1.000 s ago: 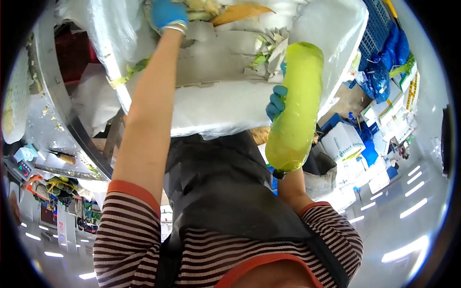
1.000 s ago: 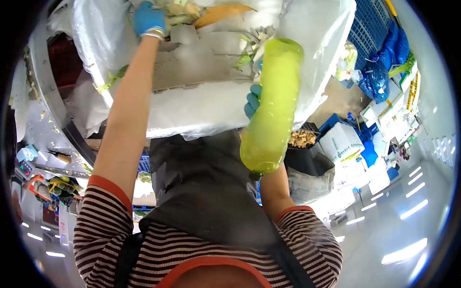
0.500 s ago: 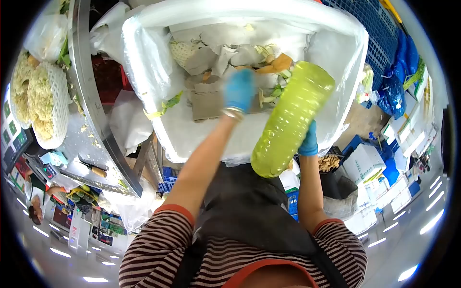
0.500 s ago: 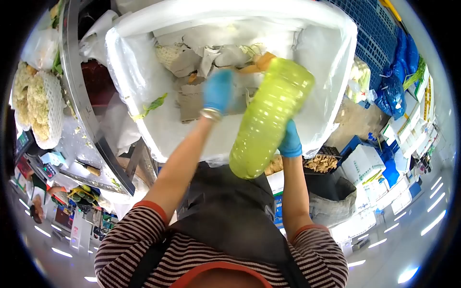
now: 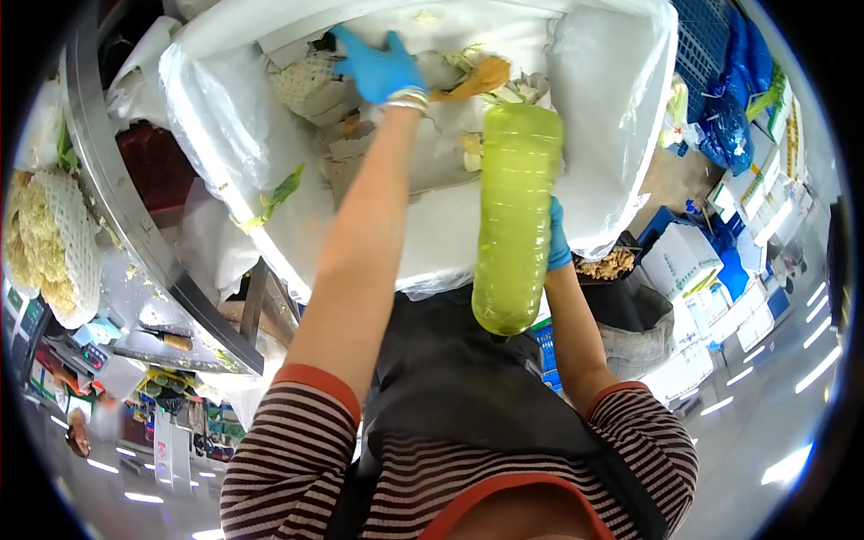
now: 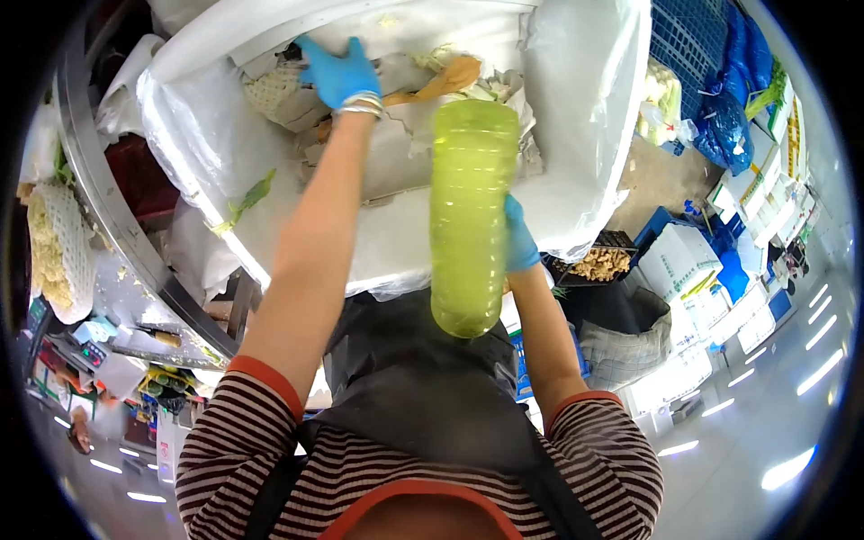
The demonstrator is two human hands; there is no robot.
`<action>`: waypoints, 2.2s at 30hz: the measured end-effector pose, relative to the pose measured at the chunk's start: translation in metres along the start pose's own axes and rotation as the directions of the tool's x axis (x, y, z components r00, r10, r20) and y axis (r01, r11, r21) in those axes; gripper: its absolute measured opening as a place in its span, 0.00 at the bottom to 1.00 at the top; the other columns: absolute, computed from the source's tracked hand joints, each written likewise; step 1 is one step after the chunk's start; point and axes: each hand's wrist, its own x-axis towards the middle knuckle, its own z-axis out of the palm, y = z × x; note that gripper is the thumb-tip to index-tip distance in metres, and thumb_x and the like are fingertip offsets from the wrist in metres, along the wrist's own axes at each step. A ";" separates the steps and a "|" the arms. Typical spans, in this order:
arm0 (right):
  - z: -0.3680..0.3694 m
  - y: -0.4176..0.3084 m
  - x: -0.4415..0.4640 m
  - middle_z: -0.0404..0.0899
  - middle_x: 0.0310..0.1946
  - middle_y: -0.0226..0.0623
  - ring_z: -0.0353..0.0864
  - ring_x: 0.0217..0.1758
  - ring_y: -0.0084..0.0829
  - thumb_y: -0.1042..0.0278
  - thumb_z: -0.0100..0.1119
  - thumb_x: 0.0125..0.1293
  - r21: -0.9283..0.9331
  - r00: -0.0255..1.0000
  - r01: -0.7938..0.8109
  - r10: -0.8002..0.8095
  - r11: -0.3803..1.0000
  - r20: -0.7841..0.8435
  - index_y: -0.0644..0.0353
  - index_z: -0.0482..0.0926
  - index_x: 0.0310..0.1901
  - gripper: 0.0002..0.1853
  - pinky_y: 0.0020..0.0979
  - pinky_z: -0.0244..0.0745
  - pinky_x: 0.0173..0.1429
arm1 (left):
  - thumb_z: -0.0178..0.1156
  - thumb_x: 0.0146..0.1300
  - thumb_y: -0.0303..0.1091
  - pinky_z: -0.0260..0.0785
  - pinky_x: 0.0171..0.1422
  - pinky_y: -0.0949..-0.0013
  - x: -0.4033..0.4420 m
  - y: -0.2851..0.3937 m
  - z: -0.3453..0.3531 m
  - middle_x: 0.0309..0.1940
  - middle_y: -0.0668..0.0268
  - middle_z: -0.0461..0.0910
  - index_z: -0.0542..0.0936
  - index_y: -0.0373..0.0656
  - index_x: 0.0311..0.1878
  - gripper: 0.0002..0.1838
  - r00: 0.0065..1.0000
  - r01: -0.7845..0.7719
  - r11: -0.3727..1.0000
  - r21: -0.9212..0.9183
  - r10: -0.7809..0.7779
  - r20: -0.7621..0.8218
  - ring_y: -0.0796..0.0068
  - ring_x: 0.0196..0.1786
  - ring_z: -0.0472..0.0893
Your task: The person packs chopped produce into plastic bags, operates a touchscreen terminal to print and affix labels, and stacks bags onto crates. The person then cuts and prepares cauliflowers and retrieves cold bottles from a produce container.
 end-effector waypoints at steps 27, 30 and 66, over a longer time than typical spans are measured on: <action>-0.006 -0.009 -0.020 0.67 0.27 0.32 0.66 0.24 0.24 0.56 0.55 0.70 0.316 0.989 0.126 -0.096 0.941 -0.109 0.54 0.66 0.62 0.23 0.25 0.64 0.22 | 0.55 0.66 0.45 0.72 0.40 0.58 0.135 -0.068 -0.036 0.32 0.55 0.81 0.78 0.37 0.39 0.18 0.807 -0.542 0.839 0.041 0.507 0.302 0.60 0.33 0.80; 0.001 -0.014 -0.030 0.67 0.28 0.33 0.66 0.26 0.24 0.55 0.54 0.70 0.113 0.985 0.143 -0.130 0.983 -0.118 0.53 0.67 0.61 0.22 0.24 0.63 0.23 | 0.58 0.64 0.53 0.72 0.44 0.50 0.034 -0.036 -0.063 0.33 0.50 0.82 0.78 0.39 0.36 0.22 0.837 -0.540 0.818 0.198 0.496 0.233 0.47 0.37 0.81; -0.018 -0.013 0.001 0.74 0.61 0.36 0.77 0.59 0.32 0.41 0.47 0.72 0.101 0.987 0.141 -0.148 0.985 0.059 0.56 0.65 0.68 0.32 0.36 0.75 0.62 | 0.66 0.62 0.43 0.74 0.59 0.67 -0.021 -0.041 -0.083 0.56 0.61 0.79 0.73 0.40 0.63 0.28 0.199 0.617 0.780 -0.102 -0.029 0.980 0.71 0.54 0.80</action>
